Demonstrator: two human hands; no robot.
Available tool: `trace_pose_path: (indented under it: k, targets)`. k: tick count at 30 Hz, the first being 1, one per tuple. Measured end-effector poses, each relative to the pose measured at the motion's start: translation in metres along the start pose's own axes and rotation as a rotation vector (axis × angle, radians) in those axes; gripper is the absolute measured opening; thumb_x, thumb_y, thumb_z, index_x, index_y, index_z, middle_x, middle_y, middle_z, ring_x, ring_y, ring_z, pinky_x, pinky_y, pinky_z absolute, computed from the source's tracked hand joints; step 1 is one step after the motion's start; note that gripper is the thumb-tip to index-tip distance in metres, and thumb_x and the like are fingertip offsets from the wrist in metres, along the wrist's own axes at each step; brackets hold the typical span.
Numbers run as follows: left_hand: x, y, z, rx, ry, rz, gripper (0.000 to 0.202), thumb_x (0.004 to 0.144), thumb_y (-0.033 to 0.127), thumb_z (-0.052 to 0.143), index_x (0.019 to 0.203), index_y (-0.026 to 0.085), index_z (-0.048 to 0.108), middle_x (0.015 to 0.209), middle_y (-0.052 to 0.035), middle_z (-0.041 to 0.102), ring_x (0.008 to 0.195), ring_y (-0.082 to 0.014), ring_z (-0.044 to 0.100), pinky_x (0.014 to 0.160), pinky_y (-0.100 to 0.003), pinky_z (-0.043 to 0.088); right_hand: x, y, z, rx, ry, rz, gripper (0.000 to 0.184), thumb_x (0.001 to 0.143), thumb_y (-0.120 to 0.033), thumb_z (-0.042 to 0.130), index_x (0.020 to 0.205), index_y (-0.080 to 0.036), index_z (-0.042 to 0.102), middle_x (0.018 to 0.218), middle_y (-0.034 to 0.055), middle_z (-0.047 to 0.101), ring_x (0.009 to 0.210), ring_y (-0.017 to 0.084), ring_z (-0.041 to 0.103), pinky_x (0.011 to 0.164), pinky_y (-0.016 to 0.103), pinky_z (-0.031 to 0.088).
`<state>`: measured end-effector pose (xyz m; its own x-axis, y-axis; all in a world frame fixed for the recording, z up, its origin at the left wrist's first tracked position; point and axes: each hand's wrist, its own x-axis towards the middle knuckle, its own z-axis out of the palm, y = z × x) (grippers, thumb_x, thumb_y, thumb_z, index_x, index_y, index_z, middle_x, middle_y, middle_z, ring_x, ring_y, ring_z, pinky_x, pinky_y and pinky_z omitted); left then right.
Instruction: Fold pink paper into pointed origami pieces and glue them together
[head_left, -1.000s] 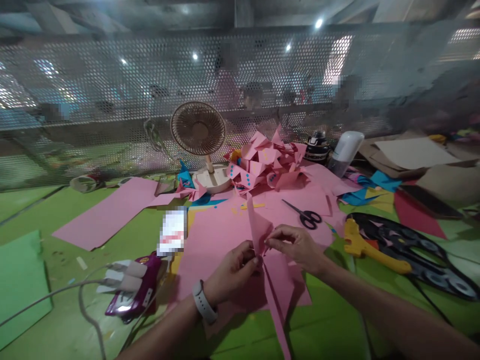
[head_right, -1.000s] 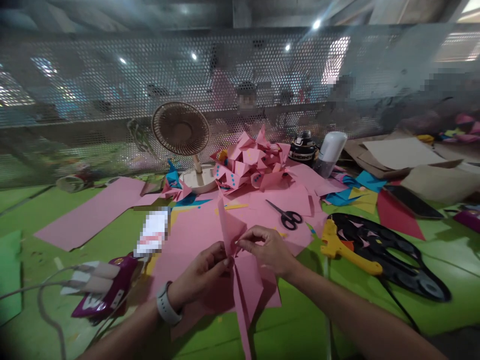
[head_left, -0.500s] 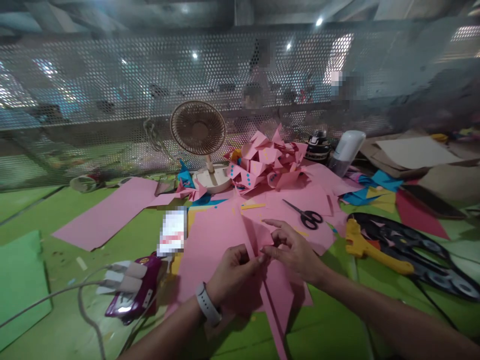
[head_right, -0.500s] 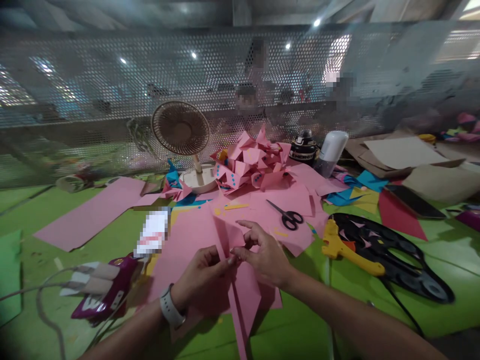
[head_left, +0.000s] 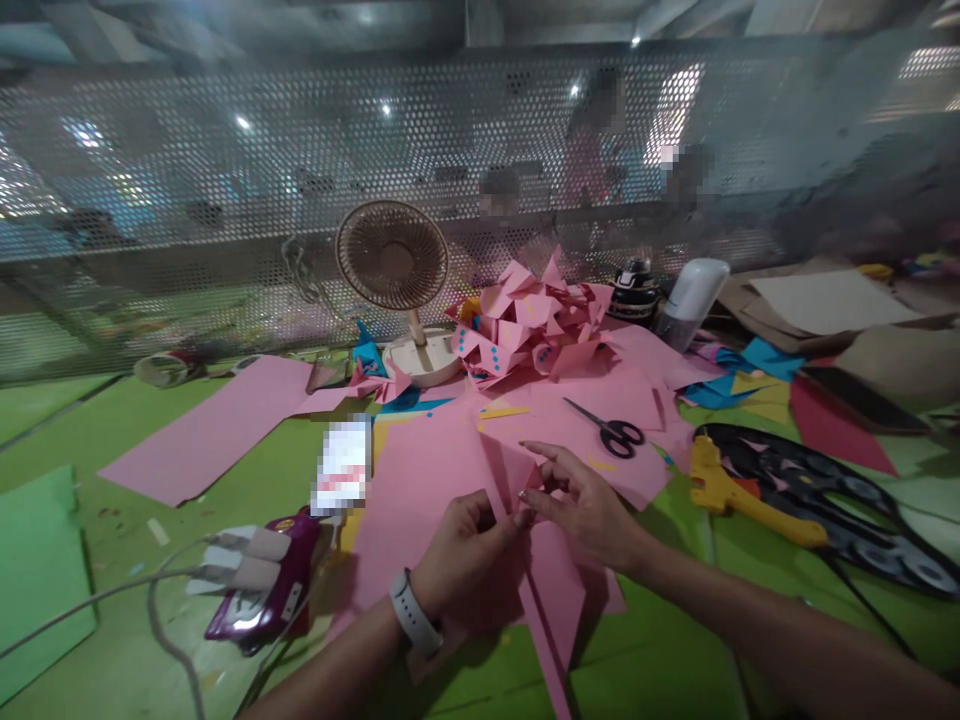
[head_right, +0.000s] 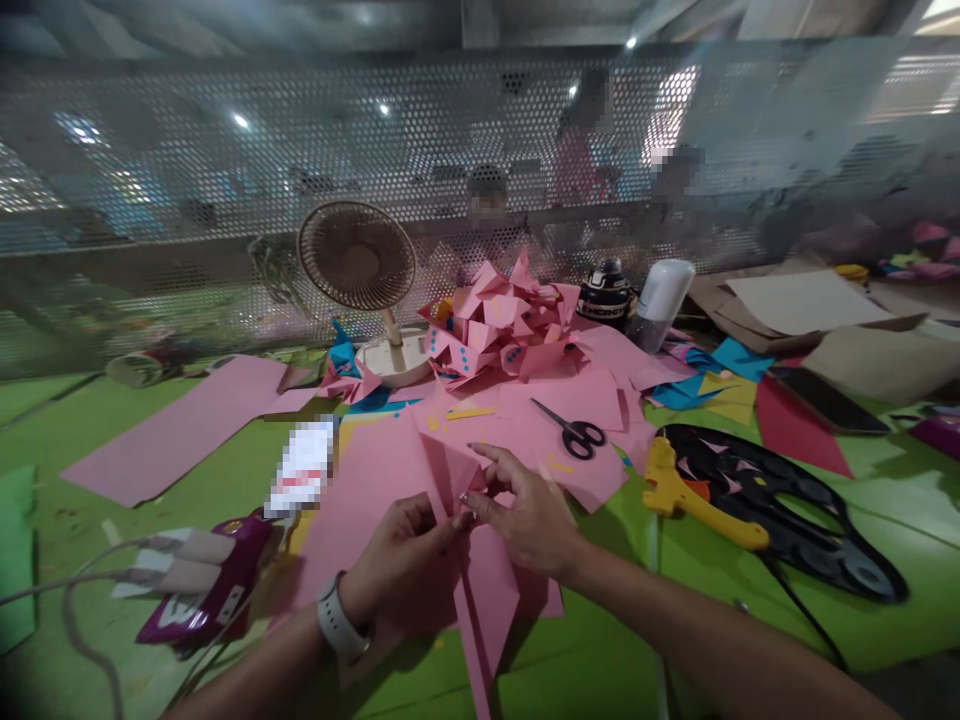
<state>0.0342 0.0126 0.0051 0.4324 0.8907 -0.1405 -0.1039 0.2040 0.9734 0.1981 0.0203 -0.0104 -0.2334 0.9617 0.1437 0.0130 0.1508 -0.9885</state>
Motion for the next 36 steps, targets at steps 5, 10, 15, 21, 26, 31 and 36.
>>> trace_pose_path:
  k: [5,10,15,21,26,31,36]
  targets:
    - [0.0002,-0.0028,-0.002,-0.029,0.01,-0.019,0.032,0.072,0.04,0.068,0.08,0.009,0.064,0.07,-0.0056,0.062,0.058,-0.011,0.05,0.055,-0.023,0.038,0.0018,0.0,-0.0029,0.013,0.026,0.016,0.045,0.079,-0.033,0.061,0.119,-0.022,0.044,0.078,-0.0014,0.052,0.071,0.012,0.056,0.064,0.028,0.052]
    - [-0.0003,0.0003,-0.0022,-0.013,0.004,-0.03,0.032,0.07,0.041,0.069,0.077,0.01,0.064,0.065,-0.0052,0.061,0.056,-0.0115,0.051,0.053,-0.023,0.039,0.0034,0.0004,-0.0043,0.05,-0.026,-0.001,0.043,0.082,-0.032,0.056,0.121,-0.021,0.041,0.077,-0.0017,0.051,0.069,0.012,0.056,0.065,0.028,0.052]
    - [0.0002,0.0023,-0.0042,0.035,-0.001,-0.027,0.031,0.07,0.04,0.069,0.075,0.01,0.064,0.061,-0.002,0.058,0.053,-0.0086,0.046,0.05,-0.02,0.034,0.0026,-0.0002,-0.0025,0.116,-0.047,-0.016,0.041,0.083,-0.03,0.056,0.121,-0.023,0.041,0.076,-0.0027,0.05,0.067,0.011,0.056,0.065,0.028,0.052]
    - [0.0005,0.0016,-0.0057,0.022,-0.014,-0.023,0.029,0.072,0.038,0.068,0.07,0.009,0.062,0.056,0.0003,0.053,0.05,-0.0064,0.041,0.048,-0.019,0.029,0.0021,-0.0004,-0.0018,0.167,-0.035,-0.003,0.039,0.082,-0.028,0.057,0.118,-0.022,0.044,0.075,-0.0036,0.046,0.067,0.01,0.053,0.063,0.026,0.051]
    - [-0.002,0.0029,-0.0008,-0.064,-0.014,-0.099,0.029,0.071,0.038,0.069,0.075,0.01,0.065,0.058,-0.0013,0.055,0.05,-0.0077,0.044,0.048,-0.02,0.032,0.0015,0.001,-0.0014,0.11,-0.018,0.007,0.038,0.082,-0.029,0.058,0.117,-0.02,0.046,0.068,-0.0051,0.045,0.061,0.009,0.051,0.058,0.024,0.049]
    - [-0.0023,-0.0002,-0.0024,-0.026,-0.015,-0.119,0.031,0.07,0.039,0.07,0.067,0.008,0.064,0.05,0.0006,0.051,0.044,-0.0059,0.039,0.044,-0.02,0.028,-0.0017,-0.0018,0.0011,0.076,-0.011,0.053,0.039,0.08,-0.032,0.06,0.114,-0.018,0.048,0.067,-0.005,0.048,0.059,0.009,0.052,0.056,0.023,0.047]
    - [-0.002,0.0004,-0.0068,0.029,-0.04,-0.133,0.037,0.071,0.044,0.067,0.073,0.007,0.066,0.049,-0.0006,0.052,0.041,-0.0064,0.04,0.041,-0.02,0.028,-0.0013,-0.0072,-0.0013,0.108,-0.033,0.093,0.041,0.082,-0.039,0.057,0.115,-0.017,0.046,0.067,-0.0043,0.051,0.06,0.011,0.056,0.061,0.026,0.049]
